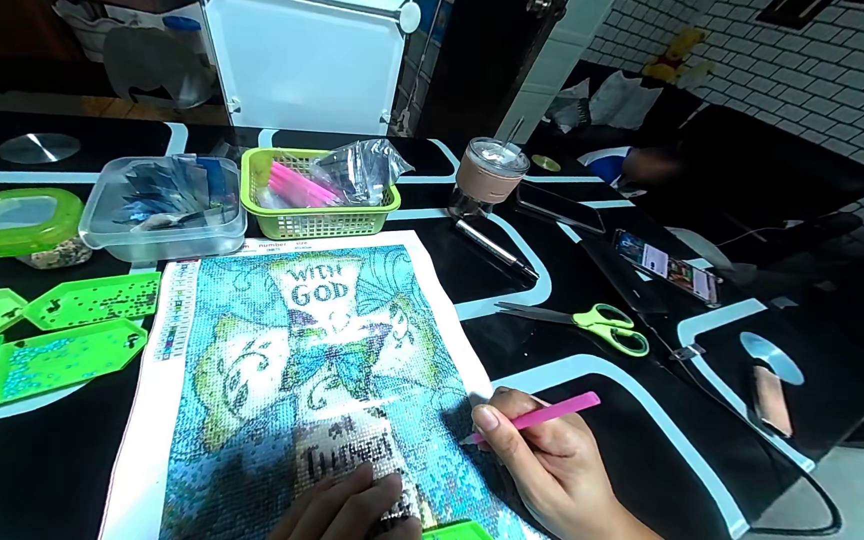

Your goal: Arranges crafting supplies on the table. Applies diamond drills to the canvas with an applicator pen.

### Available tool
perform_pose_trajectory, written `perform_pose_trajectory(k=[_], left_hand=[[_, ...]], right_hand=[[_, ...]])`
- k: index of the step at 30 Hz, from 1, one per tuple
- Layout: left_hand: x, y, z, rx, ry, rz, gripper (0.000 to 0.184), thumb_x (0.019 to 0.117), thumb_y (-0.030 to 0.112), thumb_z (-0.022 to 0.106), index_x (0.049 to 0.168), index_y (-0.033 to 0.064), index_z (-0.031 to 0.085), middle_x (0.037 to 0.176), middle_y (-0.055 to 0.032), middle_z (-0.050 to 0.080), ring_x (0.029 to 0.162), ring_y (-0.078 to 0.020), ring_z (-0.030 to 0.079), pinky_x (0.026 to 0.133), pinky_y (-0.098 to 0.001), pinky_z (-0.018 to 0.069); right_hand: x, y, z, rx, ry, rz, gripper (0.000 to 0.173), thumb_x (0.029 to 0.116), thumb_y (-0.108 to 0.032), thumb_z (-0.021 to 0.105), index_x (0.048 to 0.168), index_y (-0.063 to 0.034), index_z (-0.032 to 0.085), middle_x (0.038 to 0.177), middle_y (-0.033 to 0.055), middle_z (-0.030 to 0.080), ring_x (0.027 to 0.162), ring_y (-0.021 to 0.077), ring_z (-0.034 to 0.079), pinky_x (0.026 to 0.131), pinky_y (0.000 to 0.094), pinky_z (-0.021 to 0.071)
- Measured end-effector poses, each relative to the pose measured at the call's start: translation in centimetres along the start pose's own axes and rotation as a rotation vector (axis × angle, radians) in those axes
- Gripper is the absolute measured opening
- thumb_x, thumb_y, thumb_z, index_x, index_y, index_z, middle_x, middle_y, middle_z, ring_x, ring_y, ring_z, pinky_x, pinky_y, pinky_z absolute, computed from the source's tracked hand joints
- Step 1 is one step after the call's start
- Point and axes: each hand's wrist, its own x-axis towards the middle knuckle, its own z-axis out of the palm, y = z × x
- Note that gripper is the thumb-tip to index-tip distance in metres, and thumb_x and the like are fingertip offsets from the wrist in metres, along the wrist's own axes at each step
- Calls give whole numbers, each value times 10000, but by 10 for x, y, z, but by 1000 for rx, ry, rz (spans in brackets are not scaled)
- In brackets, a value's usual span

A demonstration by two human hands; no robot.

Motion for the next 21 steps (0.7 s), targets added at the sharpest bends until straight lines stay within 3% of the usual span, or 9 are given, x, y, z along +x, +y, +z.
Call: perform_pose_trajectory(k=[5,9,13,18,21], left_hand=[[0,1,0,-7,-4,-6,448,922,413,734,1227,84,735,1353,-165,671,1308,-380,592,1101,-511,457],[0,0,0,2,-1,3,454,920,420,733,1232,91,734,1352,-162,672,1309,-376,592,1099,-503,459],[-2,0,1,10,15,11,447,925,419,724,1234,96,730,1360,-156,669,1312,-369,591,1106,-490,450],[-3,-1,2,6,13,7,437,923,406,730,1240,105,727,1364,-148,668,1325,-363,582,1116,-496,443],[-2,-1,3,19,34,20,430,920,401,731,1234,107,727,1357,-140,673,1320,-358,586,1105,-488,455]], right_hand=[[0,-1,1,-24,-2,-11,279,1090,-224,525,904,-34,609,750,28,600,700,9,593,651,144,498],[5,-4,-4,283,111,263,256,1076,-248,544,895,-137,687,766,-84,678,659,-47,621,595,116,519],[10,-9,-11,439,190,377,260,1066,-286,557,900,-157,710,755,-58,698,607,-32,614,563,117,507],[-4,-43,-7,346,27,350,200,1073,-288,549,976,-178,684,837,-103,700,698,-45,641,607,131,538],[-20,-58,4,302,-73,292,236,1090,-237,523,939,-93,633,777,-55,649,704,-56,607,641,129,511]])
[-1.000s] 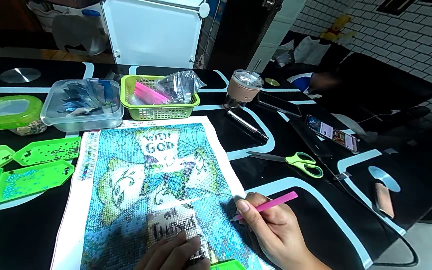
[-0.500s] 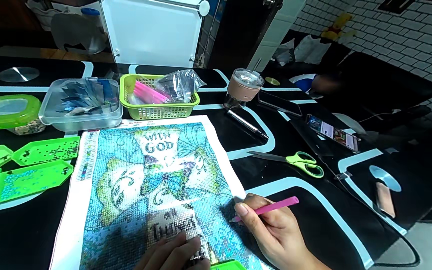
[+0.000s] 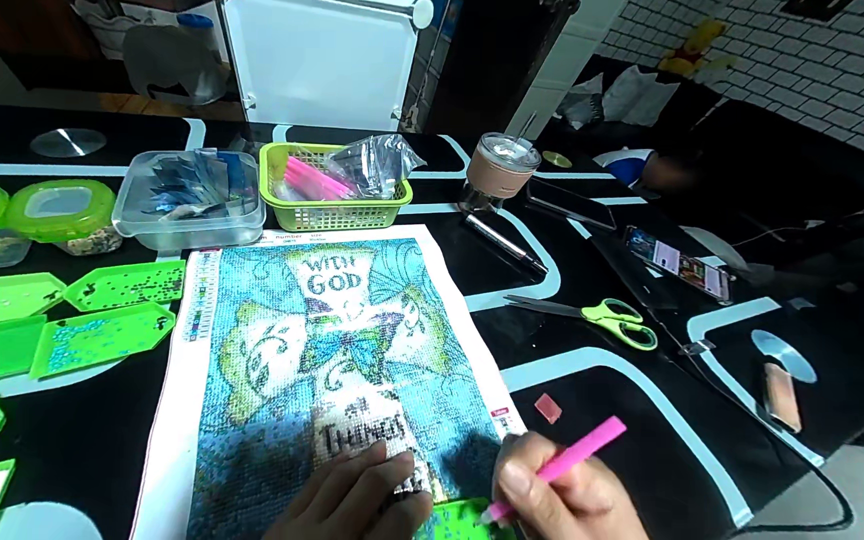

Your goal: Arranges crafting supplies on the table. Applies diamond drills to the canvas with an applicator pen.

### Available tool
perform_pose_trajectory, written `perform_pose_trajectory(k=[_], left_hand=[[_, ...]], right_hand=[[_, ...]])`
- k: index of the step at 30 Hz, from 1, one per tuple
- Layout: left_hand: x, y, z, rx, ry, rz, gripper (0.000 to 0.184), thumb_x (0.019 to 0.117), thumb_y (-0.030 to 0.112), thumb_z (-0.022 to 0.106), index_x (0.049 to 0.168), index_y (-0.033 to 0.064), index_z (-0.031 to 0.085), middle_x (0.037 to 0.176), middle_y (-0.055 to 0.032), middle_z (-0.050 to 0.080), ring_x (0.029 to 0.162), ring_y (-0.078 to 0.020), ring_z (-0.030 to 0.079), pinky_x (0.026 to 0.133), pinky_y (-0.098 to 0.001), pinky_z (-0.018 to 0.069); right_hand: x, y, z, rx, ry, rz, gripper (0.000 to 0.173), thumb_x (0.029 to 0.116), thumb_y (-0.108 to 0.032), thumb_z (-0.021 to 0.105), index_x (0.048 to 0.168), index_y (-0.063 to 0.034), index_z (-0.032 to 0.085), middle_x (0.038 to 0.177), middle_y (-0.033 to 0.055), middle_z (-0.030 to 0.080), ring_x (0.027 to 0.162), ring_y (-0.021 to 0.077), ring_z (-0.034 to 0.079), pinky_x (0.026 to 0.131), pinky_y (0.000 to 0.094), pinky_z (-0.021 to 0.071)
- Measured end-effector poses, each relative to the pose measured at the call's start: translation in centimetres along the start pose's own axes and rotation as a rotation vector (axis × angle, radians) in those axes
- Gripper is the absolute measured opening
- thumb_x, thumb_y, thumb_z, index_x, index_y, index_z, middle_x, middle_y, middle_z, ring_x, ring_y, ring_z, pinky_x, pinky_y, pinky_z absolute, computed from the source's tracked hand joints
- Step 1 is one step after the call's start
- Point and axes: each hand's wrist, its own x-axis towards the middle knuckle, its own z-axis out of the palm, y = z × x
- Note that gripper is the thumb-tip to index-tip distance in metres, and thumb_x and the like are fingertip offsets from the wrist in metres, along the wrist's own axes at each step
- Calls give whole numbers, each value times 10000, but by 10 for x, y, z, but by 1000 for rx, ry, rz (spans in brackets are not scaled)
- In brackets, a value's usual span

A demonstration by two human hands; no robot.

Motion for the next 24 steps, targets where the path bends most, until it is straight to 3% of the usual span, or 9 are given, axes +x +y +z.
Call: perform_pose_trajectory(k=[4,8,24], left_hand=[[0,1,1,10,15,-10,420,914,405,741,1218,116,732,1354,-126,677,1325,-348,586,1104,-486,457],[0,1,2,15,31,-11,398,917,403,736,1199,122,736,1346,-119,682,1320,-334,592,1100,-477,464],[-1,-1,5,34,63,8,389,923,417,720,1186,131,743,1329,-105,691,1298,-324,607,1088,-460,473]], right_hand=[[-8,4,10,-126,-28,-113,276,1091,-208,521,908,-15,596,740,55,612,695,14,603,659,160,502],[-9,5,16,-155,-60,-168,274,1083,-194,536,896,-5,605,749,86,613,713,67,618,679,182,514],[-7,6,23,-171,-87,-209,255,1078,-193,545,904,-18,609,761,85,622,742,86,632,705,184,518]])
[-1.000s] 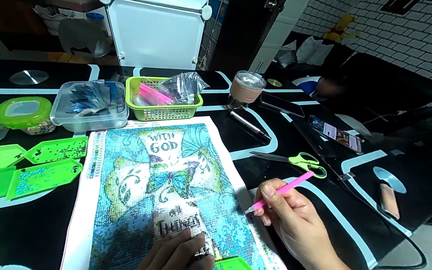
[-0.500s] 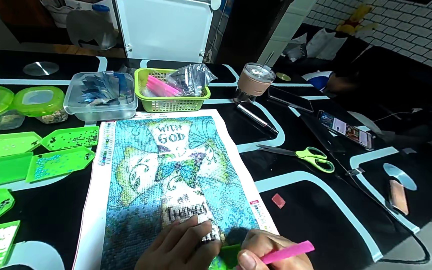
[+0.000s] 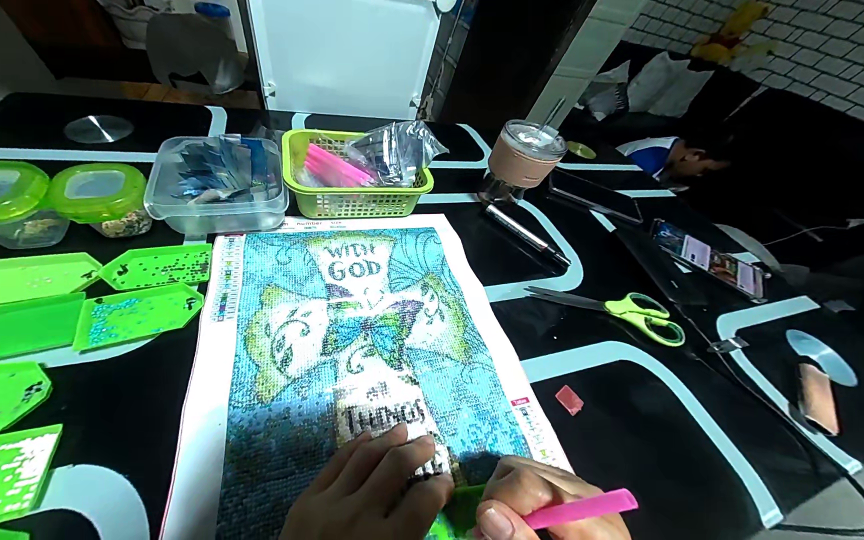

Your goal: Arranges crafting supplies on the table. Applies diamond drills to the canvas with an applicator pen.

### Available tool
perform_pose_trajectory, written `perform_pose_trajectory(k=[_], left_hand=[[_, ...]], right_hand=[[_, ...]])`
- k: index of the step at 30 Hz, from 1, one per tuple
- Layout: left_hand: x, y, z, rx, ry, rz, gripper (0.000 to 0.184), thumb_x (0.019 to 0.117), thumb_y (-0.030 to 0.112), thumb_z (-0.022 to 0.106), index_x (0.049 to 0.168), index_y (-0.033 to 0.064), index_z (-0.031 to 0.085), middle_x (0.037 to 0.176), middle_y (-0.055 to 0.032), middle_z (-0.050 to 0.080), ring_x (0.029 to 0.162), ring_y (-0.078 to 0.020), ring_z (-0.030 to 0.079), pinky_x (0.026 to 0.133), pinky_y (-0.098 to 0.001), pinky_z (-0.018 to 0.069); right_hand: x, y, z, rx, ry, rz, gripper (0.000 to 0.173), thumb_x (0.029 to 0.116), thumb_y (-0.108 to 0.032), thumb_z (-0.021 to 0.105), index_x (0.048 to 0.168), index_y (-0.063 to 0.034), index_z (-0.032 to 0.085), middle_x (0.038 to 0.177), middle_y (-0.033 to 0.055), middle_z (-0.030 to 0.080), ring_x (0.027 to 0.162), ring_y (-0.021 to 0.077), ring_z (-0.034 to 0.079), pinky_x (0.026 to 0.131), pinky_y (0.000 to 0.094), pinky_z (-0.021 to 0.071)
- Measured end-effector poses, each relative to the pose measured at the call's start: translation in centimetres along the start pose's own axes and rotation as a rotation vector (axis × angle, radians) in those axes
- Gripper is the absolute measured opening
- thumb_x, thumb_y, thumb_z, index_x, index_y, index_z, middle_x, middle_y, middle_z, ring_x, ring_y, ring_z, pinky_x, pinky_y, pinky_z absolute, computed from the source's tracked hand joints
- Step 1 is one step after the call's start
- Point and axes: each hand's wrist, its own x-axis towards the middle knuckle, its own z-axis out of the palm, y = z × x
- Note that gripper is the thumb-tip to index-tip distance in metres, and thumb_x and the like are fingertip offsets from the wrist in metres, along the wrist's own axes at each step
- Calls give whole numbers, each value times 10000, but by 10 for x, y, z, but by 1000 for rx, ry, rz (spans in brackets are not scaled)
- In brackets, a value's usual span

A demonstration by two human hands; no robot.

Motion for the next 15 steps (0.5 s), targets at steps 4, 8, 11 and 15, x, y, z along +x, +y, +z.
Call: perform_pose_trajectory(k=[4,8,11,15], left_hand=[[0,1,0,-4,-3,-9,385,926,417,722,1186,134,743,1331,-104,689,1304,-322,603,1092,-464,471],[0,0,0,-7,-5,-9,388,921,414,728,1185,130,744,1334,-104,688,1310,-322,599,1097,-465,468],[1,1,0,-6,-8,-8,386,916,406,732,1184,128,745,1332,-107,689,1309,-325,599,1095,-465,469],[1,1,0,-2,-3,-11,388,920,417,729,1182,131,746,1328,-106,691,1307,-324,601,1095,-463,471]], right_hand=[[-1,1,-1,-12,-20,-13,262,1077,-199,547,897,-21,614,752,87,619,732,100,625,691,193,510],[-1,1,-1,-34,-22,-24,261,1074,-197,551,894,-23,623,745,92,625,727,111,625,685,204,504],[0,0,-2,2,-14,-2,259,1081,-197,538,906,-20,610,761,86,621,743,85,626,701,183,510],[-1,2,-2,2,-28,-11,264,1075,-200,553,895,-19,621,745,90,619,727,101,619,688,198,500]])
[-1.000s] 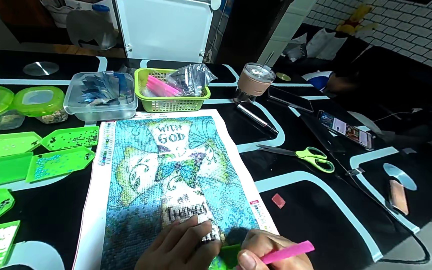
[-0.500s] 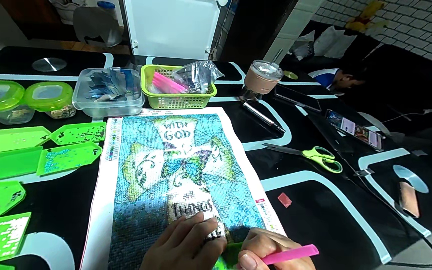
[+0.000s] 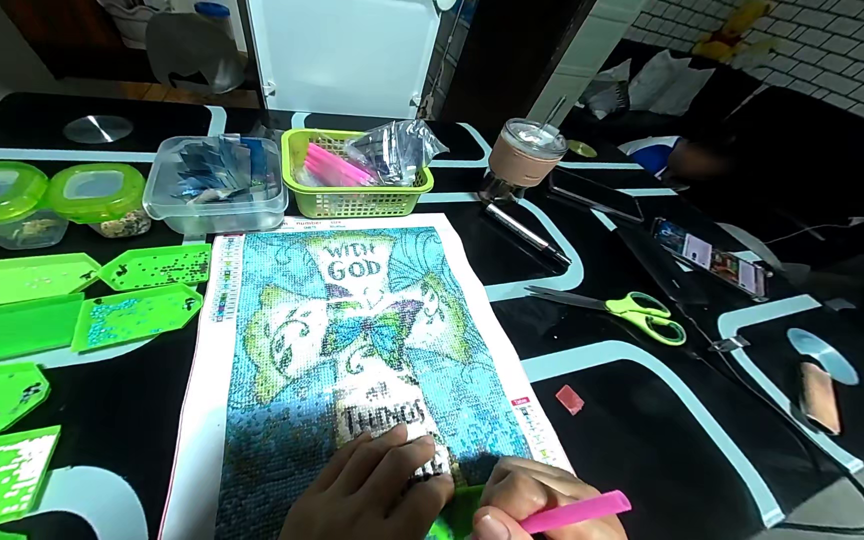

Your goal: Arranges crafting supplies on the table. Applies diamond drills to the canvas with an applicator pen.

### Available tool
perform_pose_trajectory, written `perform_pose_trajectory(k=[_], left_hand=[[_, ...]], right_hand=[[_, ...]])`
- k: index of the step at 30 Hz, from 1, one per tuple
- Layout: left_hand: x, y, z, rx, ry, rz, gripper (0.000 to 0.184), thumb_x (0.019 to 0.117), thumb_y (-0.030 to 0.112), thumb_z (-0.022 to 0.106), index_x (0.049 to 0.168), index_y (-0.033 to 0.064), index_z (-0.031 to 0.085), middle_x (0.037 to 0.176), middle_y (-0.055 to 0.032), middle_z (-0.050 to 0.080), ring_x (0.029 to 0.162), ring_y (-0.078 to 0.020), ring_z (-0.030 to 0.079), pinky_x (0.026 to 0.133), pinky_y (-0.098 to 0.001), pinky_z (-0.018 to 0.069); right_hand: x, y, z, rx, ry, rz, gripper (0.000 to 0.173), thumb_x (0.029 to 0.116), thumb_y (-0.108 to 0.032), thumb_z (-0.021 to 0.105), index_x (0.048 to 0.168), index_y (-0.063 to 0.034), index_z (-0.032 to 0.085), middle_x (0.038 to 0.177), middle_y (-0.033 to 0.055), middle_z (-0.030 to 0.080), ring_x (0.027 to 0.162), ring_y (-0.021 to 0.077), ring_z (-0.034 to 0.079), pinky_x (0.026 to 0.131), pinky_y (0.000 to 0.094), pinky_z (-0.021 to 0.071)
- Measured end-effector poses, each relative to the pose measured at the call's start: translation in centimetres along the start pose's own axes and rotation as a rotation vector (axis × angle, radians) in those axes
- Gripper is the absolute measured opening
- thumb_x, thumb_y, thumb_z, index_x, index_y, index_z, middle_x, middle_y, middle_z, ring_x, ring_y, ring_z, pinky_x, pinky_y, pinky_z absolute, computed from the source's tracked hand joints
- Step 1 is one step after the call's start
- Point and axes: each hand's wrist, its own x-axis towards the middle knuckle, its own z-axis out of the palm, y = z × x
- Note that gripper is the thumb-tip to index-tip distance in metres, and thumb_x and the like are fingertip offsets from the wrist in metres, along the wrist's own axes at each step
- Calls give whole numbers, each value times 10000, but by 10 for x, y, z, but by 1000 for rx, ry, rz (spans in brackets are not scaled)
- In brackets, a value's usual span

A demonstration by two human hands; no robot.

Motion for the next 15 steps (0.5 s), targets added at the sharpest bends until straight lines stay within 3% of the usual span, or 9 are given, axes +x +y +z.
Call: perform_pose_trajectory(k=[4,11,15], left_hand=[[0,0,0,-8,3,-2,377,920,401,728,1181,129,746,1333,-109,688,1310,-324,600,1098,-469,467],[1,0,-2,-12,-16,1,378,915,395,735,1176,121,742,1330,-122,687,1312,-335,597,1099,-474,464],[0,0,-1,-9,-5,1,379,915,404,736,1171,125,748,1318,-115,694,1303,-325,604,1096,-464,469]], right_hand=[[0,0,0,-38,-4,-11,265,1075,-203,548,893,-23,620,739,94,620,718,112,618,682,204,497],[2,0,-5,119,45,83,247,1082,-182,540,928,-6,618,768,58,639,727,22,629,693,166,524],[2,0,-4,47,-2,29,266,1078,-193,546,898,-10,614,755,85,617,731,77,616,695,186,504]])
